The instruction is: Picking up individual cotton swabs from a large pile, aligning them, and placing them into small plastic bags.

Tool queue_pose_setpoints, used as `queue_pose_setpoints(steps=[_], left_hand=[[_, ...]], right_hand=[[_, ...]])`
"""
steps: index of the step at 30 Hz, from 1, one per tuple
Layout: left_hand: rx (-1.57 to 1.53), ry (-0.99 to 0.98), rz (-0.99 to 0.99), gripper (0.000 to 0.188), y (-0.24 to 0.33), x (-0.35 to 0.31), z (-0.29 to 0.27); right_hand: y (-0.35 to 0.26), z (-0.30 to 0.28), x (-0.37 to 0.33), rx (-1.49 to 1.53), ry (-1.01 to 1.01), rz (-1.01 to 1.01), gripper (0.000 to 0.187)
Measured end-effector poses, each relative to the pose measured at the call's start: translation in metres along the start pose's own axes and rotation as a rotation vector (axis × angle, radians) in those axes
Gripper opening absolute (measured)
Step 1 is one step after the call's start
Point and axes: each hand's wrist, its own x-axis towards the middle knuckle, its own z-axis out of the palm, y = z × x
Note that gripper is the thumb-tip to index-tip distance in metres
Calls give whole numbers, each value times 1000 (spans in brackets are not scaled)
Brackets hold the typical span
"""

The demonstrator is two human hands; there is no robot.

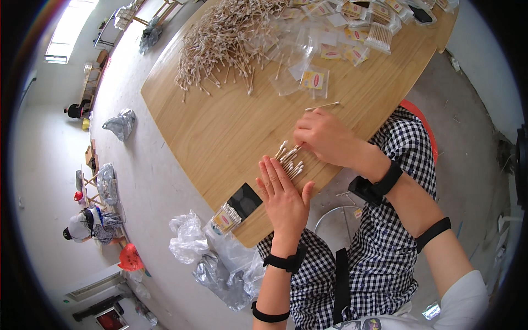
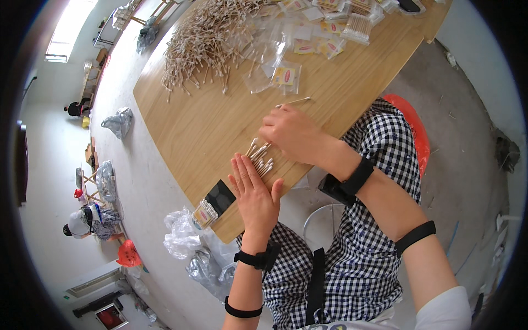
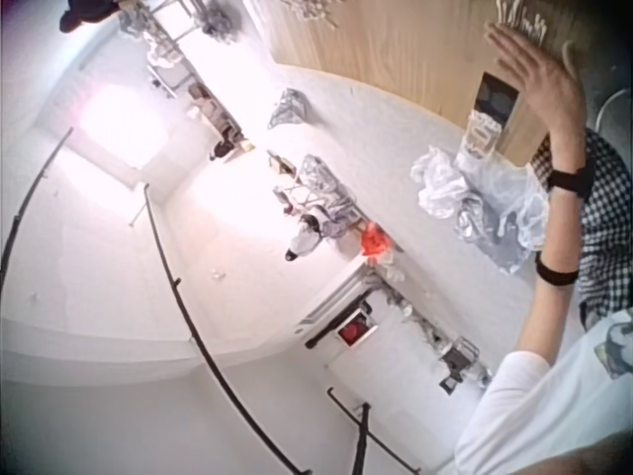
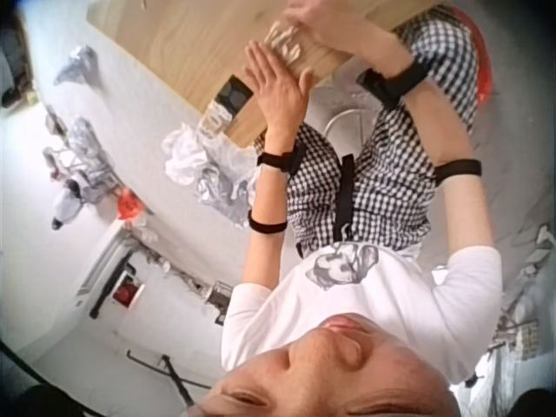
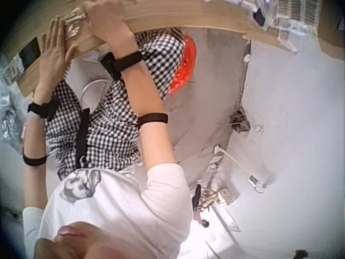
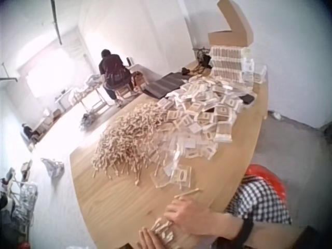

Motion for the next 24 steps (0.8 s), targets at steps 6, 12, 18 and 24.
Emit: queue_pose_setpoints(steps=[6,12,18,24], left_hand=[[-29,-5,6,94,-5,-3,0],[-35,-41,69,95,-4,-14,-4],[-11,-60,72,94,1,-14,-5],[-60,10,-56,101,13,-12,-5]], right_hand=[[17,-27,-5,-86,-77,129,13],[10,0,16,-137,53,129,3],[-19,18,35,135,-149,-92,8],[-12,-11,27,291,51,180,10]])
